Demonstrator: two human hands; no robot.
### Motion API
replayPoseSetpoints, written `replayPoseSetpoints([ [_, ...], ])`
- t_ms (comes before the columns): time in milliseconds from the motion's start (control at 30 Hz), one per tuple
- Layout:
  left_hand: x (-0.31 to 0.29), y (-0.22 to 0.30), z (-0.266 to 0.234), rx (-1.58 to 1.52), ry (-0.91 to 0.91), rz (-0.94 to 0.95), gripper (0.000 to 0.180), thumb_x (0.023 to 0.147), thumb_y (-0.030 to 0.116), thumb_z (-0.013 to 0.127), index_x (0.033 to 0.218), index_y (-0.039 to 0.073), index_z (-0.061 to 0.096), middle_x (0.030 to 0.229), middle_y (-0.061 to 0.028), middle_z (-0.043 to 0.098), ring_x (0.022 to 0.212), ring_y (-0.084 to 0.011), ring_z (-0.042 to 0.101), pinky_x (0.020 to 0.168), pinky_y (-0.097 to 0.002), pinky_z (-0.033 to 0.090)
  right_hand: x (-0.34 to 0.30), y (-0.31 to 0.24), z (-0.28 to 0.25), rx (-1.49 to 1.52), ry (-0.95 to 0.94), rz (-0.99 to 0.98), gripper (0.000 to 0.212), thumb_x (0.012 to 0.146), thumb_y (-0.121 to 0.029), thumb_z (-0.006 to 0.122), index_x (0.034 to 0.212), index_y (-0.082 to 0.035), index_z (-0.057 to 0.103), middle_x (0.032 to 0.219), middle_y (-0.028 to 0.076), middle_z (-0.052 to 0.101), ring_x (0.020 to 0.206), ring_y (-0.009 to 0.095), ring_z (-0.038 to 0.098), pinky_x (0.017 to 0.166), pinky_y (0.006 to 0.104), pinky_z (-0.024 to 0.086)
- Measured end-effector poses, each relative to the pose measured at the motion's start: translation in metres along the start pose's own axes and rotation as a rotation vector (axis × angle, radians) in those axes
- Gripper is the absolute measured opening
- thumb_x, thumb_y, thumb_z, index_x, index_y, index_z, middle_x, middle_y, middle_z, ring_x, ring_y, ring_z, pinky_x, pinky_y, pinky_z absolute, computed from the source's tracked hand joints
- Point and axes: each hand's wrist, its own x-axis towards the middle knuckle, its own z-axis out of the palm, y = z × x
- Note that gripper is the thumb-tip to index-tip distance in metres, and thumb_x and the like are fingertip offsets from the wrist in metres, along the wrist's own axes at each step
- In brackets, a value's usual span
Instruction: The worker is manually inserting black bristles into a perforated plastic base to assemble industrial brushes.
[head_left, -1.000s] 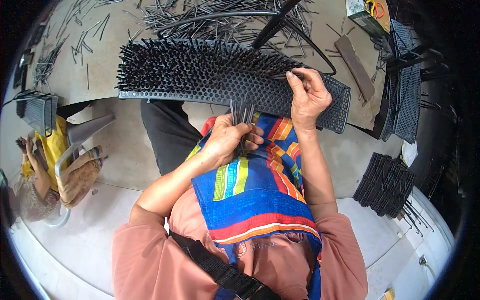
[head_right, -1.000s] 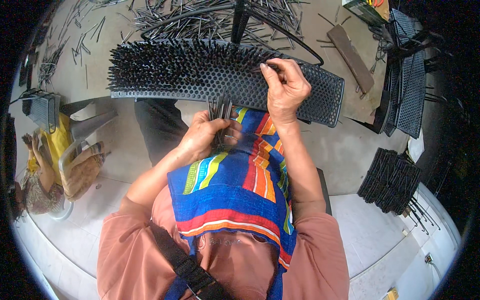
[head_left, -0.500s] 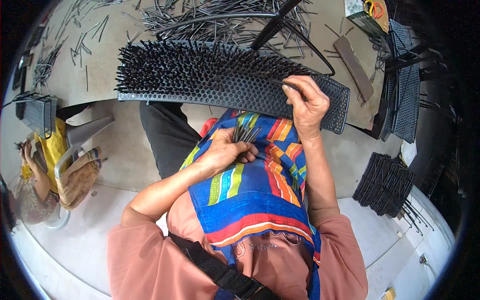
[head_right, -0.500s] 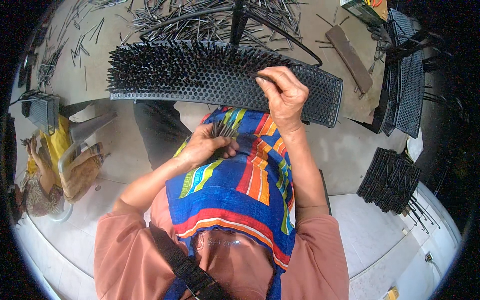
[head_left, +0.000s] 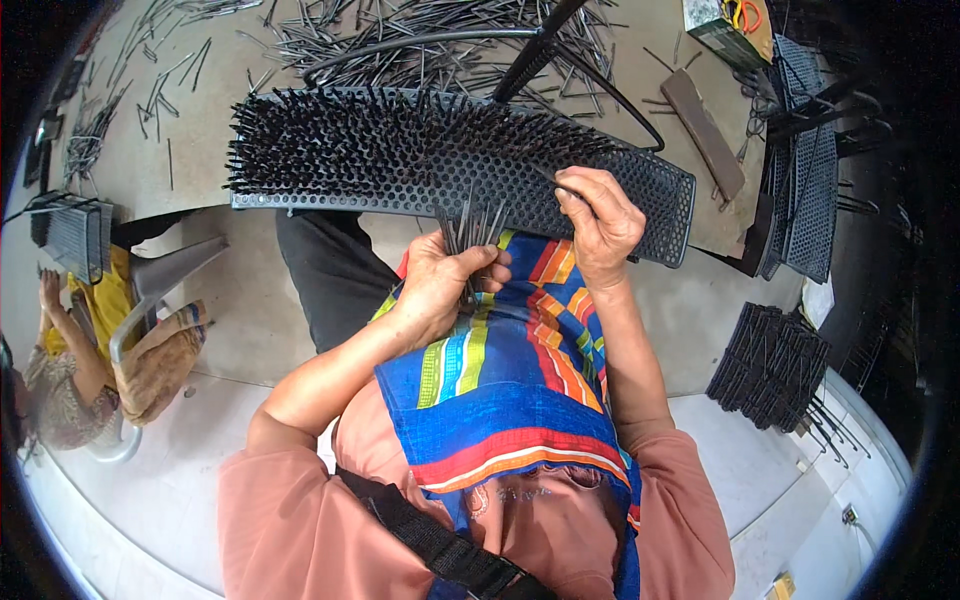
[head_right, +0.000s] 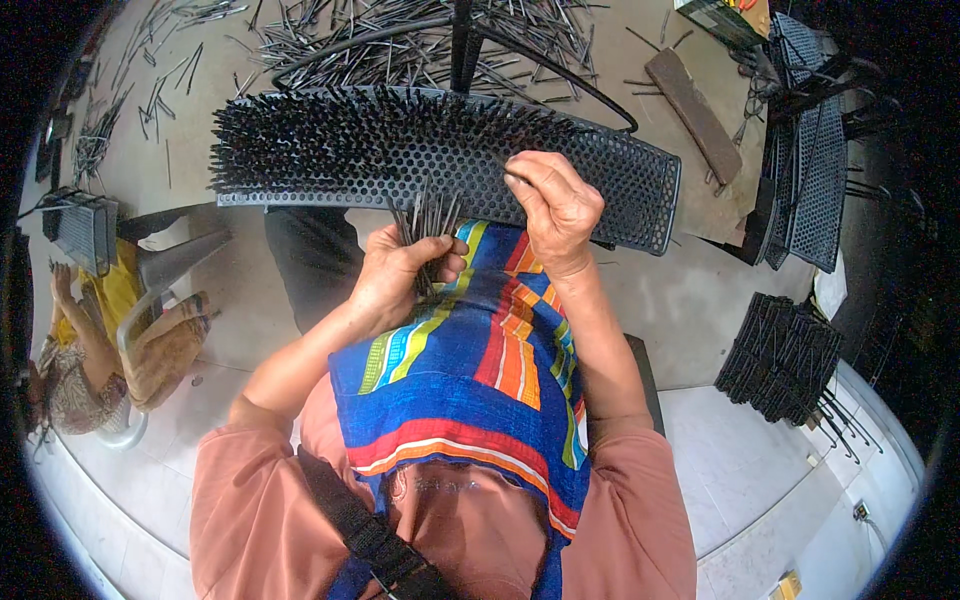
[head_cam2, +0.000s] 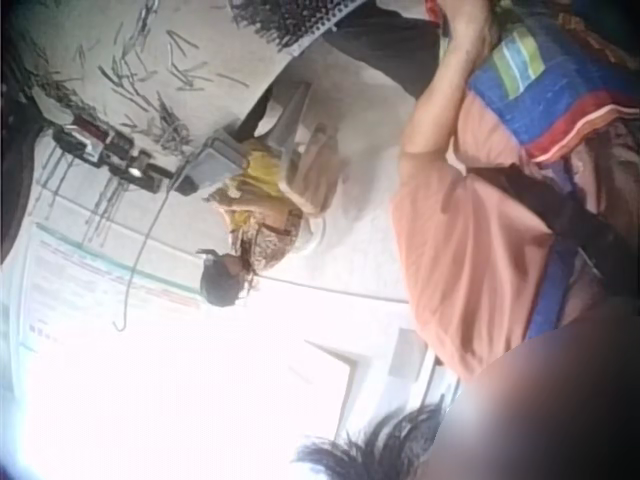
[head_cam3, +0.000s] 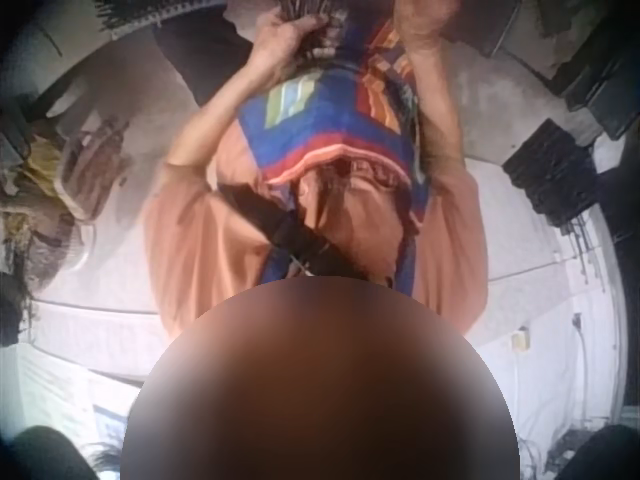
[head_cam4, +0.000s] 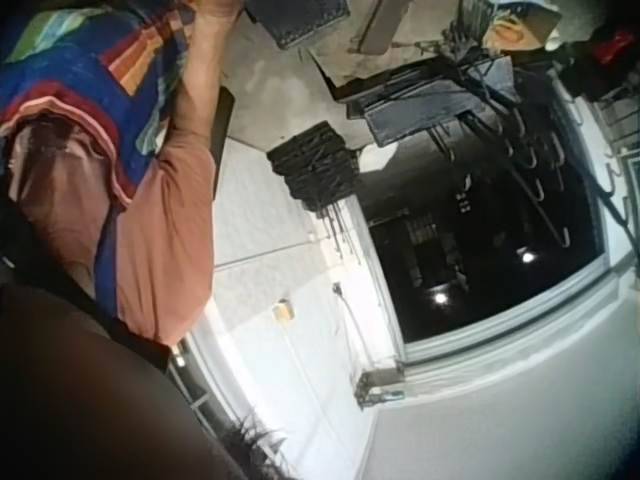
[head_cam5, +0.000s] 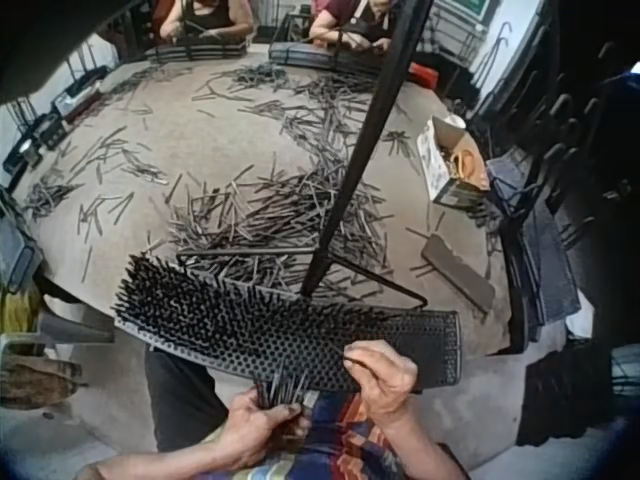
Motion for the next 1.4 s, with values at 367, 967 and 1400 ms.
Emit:
replayPoseSetpoints([
  [367,0.003,0.0,0.004,0.016,0.021,0.01,0.007,0.089,0.0,0.059,0.094,-0.001,0.063,0.081,-0.012,0.07,0.061,-0.0146,0.066,0.053,-0.0261,0.054,0.022,-0.01,0.019,-0.158,0.038,0.139,0.015,0.074,0.005,0.074,0.088,0.001,0.072,0.076,0.005,0.063,0.061,0.01,0.055,0.055,0.0234,0.043],
  [967,0.004,0.001,0.003,-0.11,0.024,0.006,0.004,0.089,0.0,0.06,0.091,-0.001,0.063,0.081,-0.0138,0.07,0.063,-0.017,0.066,0.056,-0.0281,0.055,0.022,-0.005,0.018,-0.265,-0.027,0.115,0.019,0.078,-0.002,0.072,0.097,-0.004,0.071,0.078,0.012,0.065,0.061,0.026,0.062,0.057,0.032,0.049],
  [1400,0.004,0.0,0.006,-0.14,-0.004,-0.021,0.004,0.089,0.0,0.062,0.091,-0.002,0.063,0.082,-0.0151,0.069,0.064,-0.0185,0.066,0.057,-0.0292,0.055,0.021,-0.012,0.007,-0.446,-0.182,0.106,0.042,0.087,-0.006,0.064,0.128,-0.015,0.061,0.089,0.017,0.07,0.076,0.032,0.069,0.067,0.0389,0.053],
])
